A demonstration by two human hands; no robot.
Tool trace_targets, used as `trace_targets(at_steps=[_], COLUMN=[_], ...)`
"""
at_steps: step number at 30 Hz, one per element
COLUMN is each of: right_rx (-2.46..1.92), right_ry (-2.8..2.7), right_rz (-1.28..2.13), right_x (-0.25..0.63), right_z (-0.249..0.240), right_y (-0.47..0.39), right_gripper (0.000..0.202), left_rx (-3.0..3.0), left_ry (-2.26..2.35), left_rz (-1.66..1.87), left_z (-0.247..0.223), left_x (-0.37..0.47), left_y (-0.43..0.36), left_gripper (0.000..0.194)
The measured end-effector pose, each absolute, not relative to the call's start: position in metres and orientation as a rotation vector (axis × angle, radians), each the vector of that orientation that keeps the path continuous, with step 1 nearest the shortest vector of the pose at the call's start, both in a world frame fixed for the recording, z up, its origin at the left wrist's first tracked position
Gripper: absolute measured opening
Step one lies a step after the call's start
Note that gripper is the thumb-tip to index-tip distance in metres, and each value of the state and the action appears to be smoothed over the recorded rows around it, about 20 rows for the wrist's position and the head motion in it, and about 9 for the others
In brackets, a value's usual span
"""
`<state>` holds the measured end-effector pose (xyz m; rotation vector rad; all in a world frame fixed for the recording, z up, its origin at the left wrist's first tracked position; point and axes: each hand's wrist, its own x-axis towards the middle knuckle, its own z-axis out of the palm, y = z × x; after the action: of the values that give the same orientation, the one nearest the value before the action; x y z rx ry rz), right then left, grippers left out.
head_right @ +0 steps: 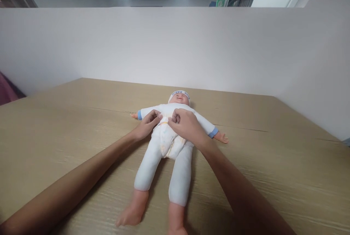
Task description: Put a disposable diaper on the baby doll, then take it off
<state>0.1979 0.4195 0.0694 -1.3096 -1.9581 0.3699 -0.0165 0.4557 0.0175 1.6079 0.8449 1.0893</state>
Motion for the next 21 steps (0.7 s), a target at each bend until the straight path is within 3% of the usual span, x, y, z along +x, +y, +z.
trace_targets(at_steps=[6, 9, 11, 13, 16, 18, 21], right_rx=[-1.291, -1.236, -1.162, -1.061, -0.985, -1.066, -1.31], right_ry=[-1.833, -1.787, -1.821, -1.93, -2.19, -2.27, -2.188], right_rz=[0.282, 0.047, 0.104, 0.353, 0.656, 0.668, 0.563], right_x=[0.2, 0.196, 0.193, 0.191, 0.196, 0.204, 0.219], right_z=[0.07, 0.075, 0.078, 0.078, 0.069, 0.057, 0.04], right_y=[0.414, 0.382, 0.348, 0.311, 0.267, 0.256, 0.262], right_gripper=[0.017, 0.019, 0.014, 0.009, 0.006, 0.005, 0.012], left_rx=[1.656, 1.671, 1.811, 2.066, 2.465, 2.576, 2.452], left_ry=[1.22, 1.418, 1.341, 1.09, 0.768, 0.808, 1.05], left_rz=[1.195, 1.274, 1.309, 1.178, 0.709, 0.532, 0.587], left_z=[0.025, 0.043, 0.057, 0.067, 0.07, 0.067, 0.061], left_x=[-0.012, -0.017, -0.023, -0.032, -0.044, -0.049, -0.049], left_y=[0.45, 0.418, 0.387, 0.354, 0.321, 0.312, 0.315], left_gripper=[0.032, 0.029, 0.028, 0.026, 0.024, 0.023, 0.022])
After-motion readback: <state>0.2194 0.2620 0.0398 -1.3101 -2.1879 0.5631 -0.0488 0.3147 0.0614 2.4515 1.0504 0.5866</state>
